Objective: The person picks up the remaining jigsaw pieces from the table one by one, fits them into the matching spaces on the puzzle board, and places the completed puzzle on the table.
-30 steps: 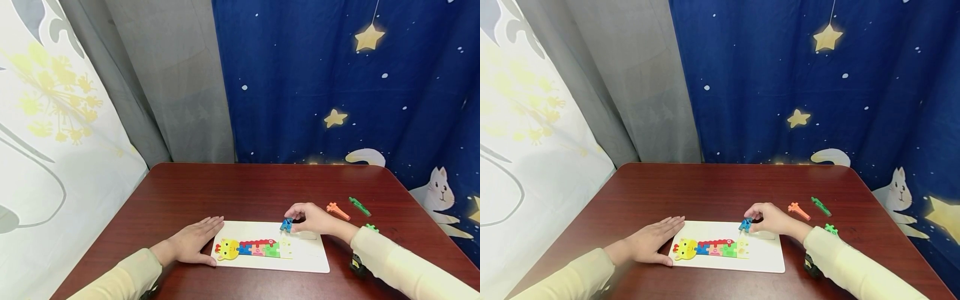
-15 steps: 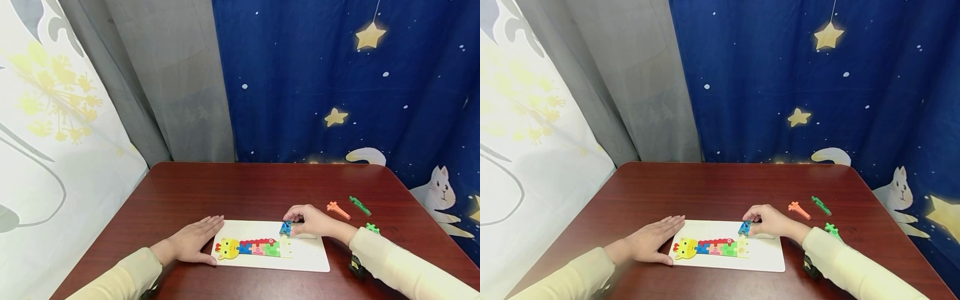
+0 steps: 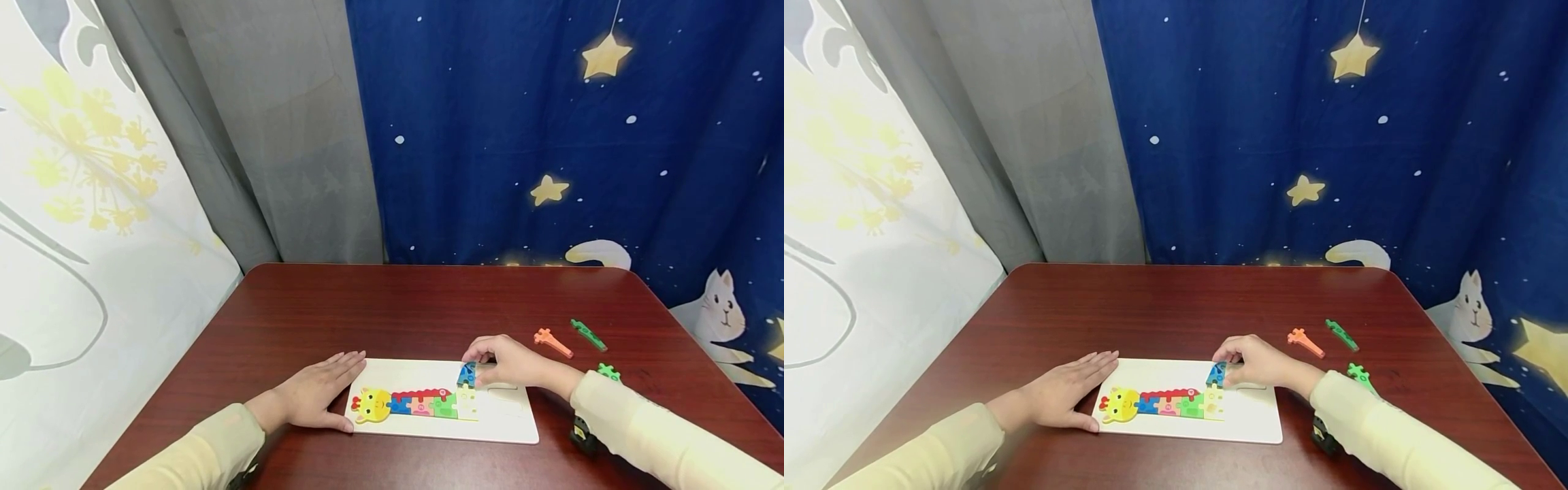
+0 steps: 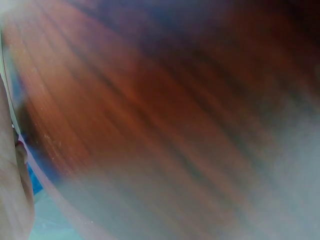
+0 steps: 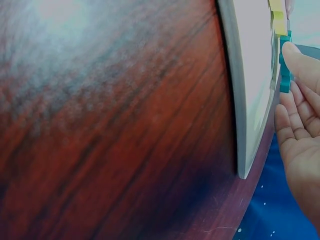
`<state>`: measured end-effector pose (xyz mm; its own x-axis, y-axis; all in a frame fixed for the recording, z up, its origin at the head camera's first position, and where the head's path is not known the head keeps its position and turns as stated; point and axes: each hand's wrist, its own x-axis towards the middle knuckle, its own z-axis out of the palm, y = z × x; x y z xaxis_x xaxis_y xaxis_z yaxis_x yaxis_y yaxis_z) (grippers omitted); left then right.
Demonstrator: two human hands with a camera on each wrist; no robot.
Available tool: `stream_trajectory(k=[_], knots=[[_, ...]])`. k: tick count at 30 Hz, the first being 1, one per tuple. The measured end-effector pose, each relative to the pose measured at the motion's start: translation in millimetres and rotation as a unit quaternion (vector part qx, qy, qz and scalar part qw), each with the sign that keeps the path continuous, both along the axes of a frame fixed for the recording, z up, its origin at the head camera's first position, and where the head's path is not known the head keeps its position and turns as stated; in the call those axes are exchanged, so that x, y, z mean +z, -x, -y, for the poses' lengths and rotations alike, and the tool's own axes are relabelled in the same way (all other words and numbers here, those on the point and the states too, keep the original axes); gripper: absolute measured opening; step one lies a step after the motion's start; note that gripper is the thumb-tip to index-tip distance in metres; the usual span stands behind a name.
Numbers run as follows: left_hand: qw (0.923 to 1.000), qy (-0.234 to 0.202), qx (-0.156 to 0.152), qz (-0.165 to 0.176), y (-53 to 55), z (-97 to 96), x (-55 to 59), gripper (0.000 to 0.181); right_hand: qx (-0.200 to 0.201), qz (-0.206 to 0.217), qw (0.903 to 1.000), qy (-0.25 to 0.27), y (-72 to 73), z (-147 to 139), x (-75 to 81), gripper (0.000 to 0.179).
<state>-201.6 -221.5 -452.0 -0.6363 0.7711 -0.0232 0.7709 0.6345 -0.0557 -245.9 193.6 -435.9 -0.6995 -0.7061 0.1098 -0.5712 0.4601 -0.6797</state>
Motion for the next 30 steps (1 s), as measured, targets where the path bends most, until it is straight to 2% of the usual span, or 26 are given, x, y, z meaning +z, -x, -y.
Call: stream_trajectory(k=[15,30], knots=[[1.0000,-0.001,-0.005,-0.004,0.0,-0.5,0.3,0.106,0.006,-0.012,0.9999,-0.009,-0.2,-1.8,-3.5,0.028],[1.0000,-0.003,-0.001,0.003,-0.9,-0.4,-0.9,0.106,0.008,-0.006,0.9999,-0.007,0.4,-1.5,-5.9,0.028]])
